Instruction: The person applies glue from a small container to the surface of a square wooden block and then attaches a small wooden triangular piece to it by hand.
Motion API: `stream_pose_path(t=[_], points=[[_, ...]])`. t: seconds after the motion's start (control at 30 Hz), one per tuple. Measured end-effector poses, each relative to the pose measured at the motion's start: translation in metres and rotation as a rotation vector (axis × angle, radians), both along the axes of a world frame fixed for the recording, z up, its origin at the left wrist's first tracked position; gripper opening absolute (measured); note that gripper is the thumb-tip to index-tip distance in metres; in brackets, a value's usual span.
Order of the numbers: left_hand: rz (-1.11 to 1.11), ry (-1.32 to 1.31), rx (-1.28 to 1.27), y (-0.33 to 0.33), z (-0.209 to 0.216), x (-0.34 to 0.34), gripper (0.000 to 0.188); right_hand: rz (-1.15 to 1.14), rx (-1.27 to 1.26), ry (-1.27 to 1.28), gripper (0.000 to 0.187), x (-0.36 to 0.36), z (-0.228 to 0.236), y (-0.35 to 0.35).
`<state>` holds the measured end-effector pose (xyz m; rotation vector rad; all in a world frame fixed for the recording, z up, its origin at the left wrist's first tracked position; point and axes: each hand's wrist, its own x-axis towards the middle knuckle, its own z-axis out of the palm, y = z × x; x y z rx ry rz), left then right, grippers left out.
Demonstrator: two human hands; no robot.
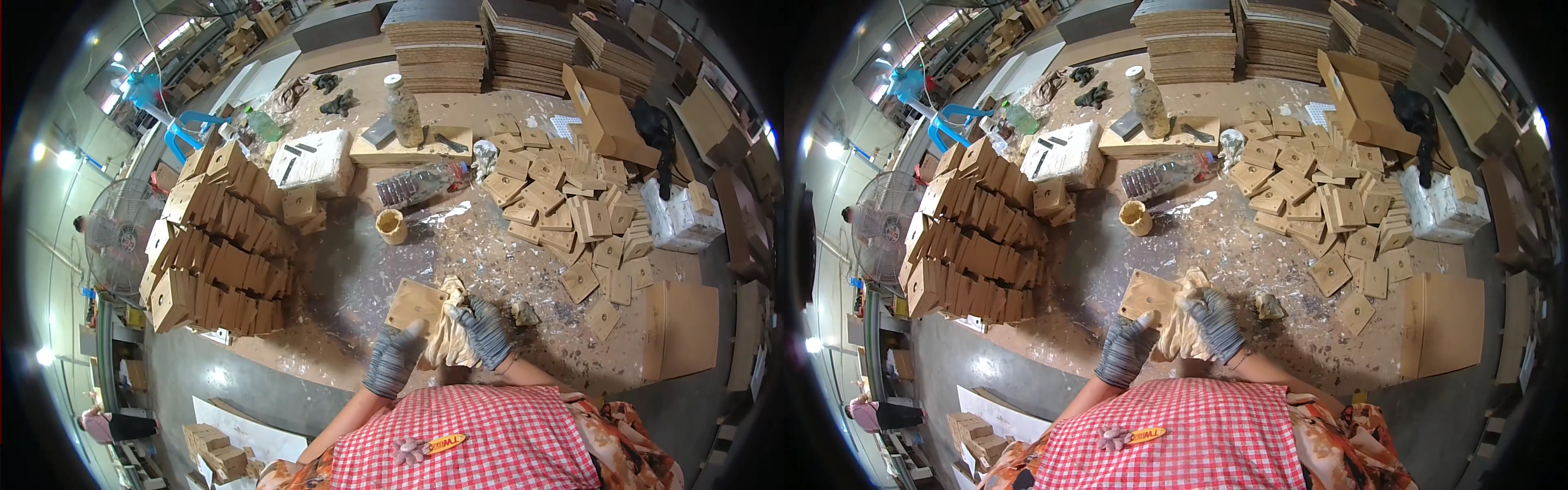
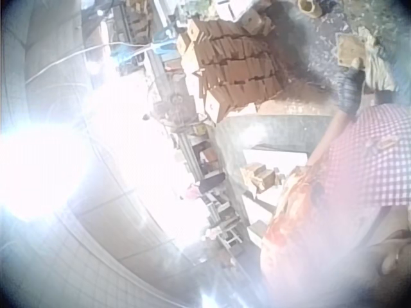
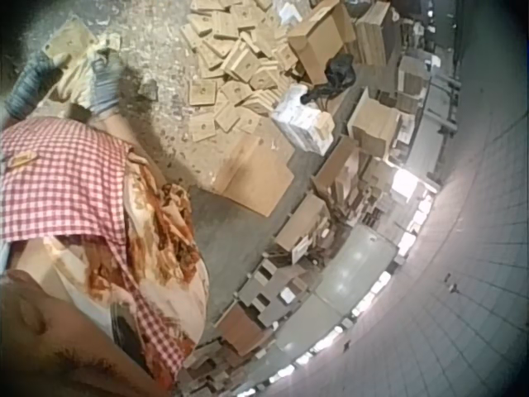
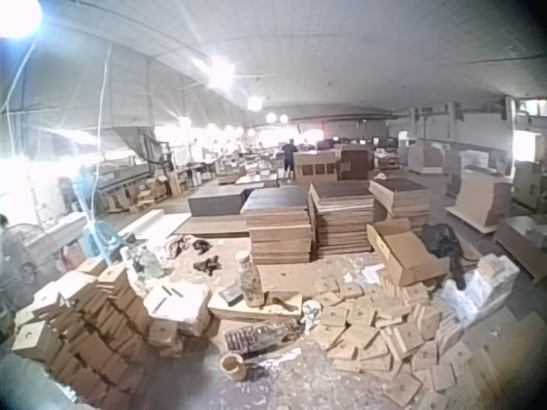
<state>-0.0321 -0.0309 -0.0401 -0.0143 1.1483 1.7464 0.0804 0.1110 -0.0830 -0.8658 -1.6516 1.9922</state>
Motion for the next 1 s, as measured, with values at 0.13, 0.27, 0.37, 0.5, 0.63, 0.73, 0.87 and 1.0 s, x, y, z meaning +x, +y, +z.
stream_pose_path(t=[0.13,0.27,0.37,0.5,0.63,0.73,0.87,1.0], points=[[0.005,0.008,0.042,0.0,0.006,0.0,0.052,0.024,-0.056,-0.007,0.03,0.009,0.0,0.012],[-0.012,0.044,0.056,0.002,0.001,0.001,0.054,0.02,-0.056,0.22,0.053,0.009,0.015,0.002],[-0.061,0.026,0.005,-0.001,-0.004,0.004,0.052,0.051,0.1,0.115,0.065,0.006,0.021,-0.008],[-0.173,0.064,-0.036,0.001,0.002,0.003,0.051,0.08,0.16,-0.004,0.06,0.012,0.0,-0.002],[-0.207,0.07,-0.06,-0.004,0.004,0.001,0.053,0.056,0.191,-0.002,0.03,0.014,0.005,0.003],[-0.178,-0.016,0.027,-0.004,0.001,0.0,0.055,0.026,0.163,0.039,0.02,0.014,-0.004,0.004],[-0.13,-0.042,0.055,-0.005,0.013,0.0,0.058,0.094,0.205,-0.048,0.022,0.015,0.005,0.012],[-0.136,-0.043,0.034,-0.008,0.016,-0.003,0.058,0.033,-0.11,0.061,0.029,0.025,-0.029,0.019]])
